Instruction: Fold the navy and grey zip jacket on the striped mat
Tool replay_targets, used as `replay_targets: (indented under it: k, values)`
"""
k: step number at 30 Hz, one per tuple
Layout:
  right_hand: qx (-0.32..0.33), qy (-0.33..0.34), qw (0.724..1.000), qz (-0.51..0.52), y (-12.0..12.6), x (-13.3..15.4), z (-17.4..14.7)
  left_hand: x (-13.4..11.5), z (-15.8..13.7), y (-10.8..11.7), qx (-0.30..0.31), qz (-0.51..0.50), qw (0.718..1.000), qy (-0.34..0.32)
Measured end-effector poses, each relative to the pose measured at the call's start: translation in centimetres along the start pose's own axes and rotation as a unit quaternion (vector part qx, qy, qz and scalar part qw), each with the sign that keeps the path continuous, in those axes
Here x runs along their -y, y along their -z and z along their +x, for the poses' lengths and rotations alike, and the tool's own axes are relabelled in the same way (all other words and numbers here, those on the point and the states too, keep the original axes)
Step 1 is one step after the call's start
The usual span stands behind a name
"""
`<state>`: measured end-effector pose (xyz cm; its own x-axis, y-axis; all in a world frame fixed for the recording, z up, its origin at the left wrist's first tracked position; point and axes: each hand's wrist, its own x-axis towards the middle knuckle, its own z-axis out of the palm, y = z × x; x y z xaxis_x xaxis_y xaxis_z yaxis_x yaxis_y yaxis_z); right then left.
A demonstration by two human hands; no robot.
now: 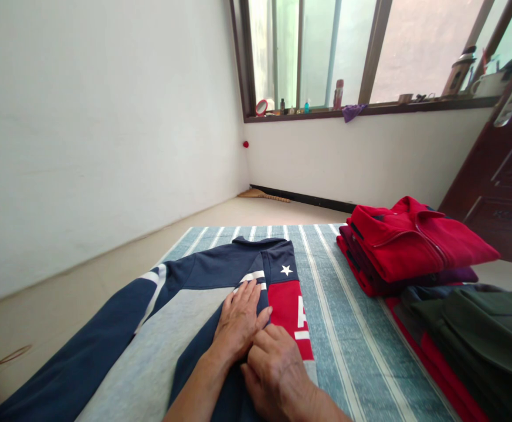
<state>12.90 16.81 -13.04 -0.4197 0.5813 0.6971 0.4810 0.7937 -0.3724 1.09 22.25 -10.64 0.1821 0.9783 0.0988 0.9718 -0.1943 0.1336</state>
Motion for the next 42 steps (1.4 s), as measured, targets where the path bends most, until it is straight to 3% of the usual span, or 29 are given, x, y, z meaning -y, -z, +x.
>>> replay_targets:
  k: [42]
  values:
    - [-0.005, 0.006, 1.0, -0.007, 0.01, 0.06, 0.04, -0.04, 0.07, -0.19, -0.008, 0.001, 1.0, -0.001]
